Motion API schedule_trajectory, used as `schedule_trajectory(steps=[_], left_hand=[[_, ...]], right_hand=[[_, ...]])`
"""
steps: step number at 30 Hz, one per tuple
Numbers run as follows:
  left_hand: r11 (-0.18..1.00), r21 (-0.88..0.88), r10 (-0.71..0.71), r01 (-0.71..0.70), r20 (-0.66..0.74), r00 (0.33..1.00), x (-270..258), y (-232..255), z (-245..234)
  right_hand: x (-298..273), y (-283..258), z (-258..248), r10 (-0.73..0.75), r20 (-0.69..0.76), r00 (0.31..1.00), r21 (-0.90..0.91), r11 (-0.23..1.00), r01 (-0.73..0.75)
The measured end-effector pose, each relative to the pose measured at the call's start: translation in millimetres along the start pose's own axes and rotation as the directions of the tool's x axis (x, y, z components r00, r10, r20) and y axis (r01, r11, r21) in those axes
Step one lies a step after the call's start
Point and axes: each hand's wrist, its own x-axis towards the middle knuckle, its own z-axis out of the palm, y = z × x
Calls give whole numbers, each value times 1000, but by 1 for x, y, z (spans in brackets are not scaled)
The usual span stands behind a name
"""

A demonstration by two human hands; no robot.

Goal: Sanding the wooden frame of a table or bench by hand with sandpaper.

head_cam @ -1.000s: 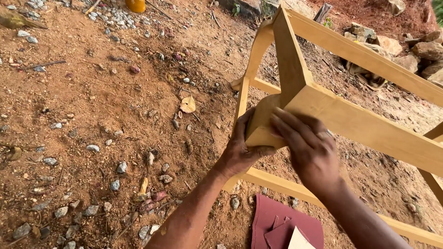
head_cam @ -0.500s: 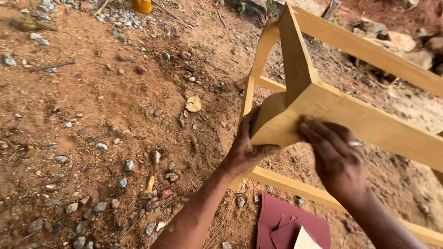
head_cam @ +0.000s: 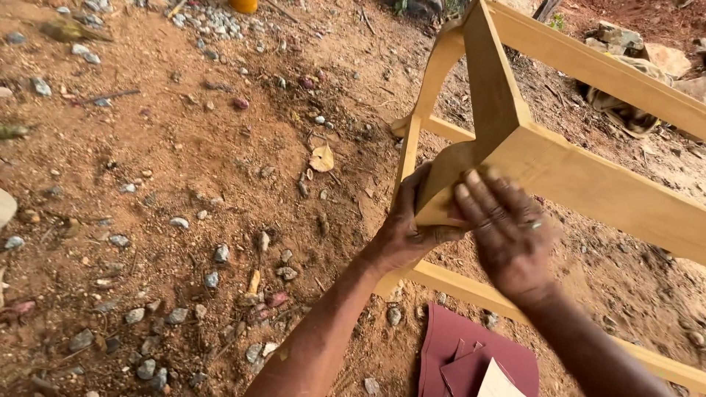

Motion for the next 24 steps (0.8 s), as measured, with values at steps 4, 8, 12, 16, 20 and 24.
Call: schedule_trajectory(steps=[4,8,12,16,20,24], left_hand=[[986,112,-137,120,163,977,2,22,-39],[776,509,-508,372,156,847,-5,76,-56],[710,646,-193,281,-205,960,-2,102,-22],[628,754,430,-192,-130,893,-34,105,18],[496,837,523,-230,-77,849,-58,107,25],[505,853,597,-130,-236,767,-47,111,0]], right_hand=[[-18,-22,17,54,-57,997,-8,999,-54],[-18,-36,2,122,29,992,-137,984,-117],[-1,-51,-24,159,144,977,2,987,-161],[-24,-60,1,210,133,969,-69,977,-202],[-48,-78,37,197,297,934,-325,941,-95],[-57,-88,46,119,374,920,-205,978,-43]])
